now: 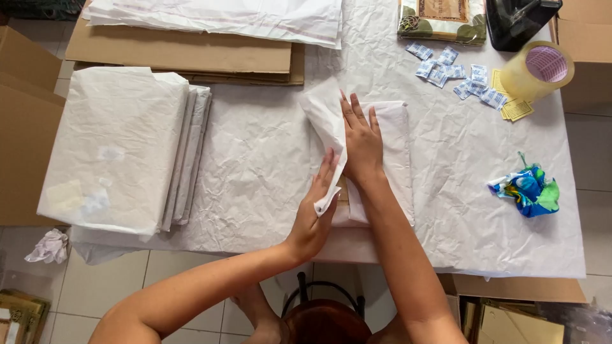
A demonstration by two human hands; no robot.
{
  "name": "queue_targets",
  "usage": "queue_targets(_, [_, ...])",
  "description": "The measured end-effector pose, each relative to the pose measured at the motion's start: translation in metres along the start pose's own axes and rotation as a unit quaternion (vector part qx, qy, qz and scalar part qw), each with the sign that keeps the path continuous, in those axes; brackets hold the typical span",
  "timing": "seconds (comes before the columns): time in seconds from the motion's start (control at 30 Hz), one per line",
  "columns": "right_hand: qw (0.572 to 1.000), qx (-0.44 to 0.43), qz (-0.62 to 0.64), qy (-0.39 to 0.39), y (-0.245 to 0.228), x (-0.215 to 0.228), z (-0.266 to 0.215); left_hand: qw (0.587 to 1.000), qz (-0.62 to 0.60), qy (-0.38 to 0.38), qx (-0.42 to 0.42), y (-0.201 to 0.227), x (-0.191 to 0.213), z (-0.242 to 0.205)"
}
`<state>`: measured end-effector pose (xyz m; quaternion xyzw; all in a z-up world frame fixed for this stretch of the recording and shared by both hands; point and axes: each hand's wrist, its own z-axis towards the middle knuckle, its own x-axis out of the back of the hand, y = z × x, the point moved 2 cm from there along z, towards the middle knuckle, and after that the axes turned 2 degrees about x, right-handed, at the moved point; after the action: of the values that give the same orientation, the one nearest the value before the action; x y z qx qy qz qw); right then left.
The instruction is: Wrapping a picture frame in tissue paper and sealing it inside a cardboard box using tape.
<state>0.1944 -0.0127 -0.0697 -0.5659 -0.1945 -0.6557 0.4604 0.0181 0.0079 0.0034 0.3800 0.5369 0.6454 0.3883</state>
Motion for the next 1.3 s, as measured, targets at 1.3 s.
queue_targets(1.3, [0.991,0.058,-0.026,0.121,0.085,-0.09,0.058,0.954,0.176,0.225,-0.093,-0.134,0.019,0.271])
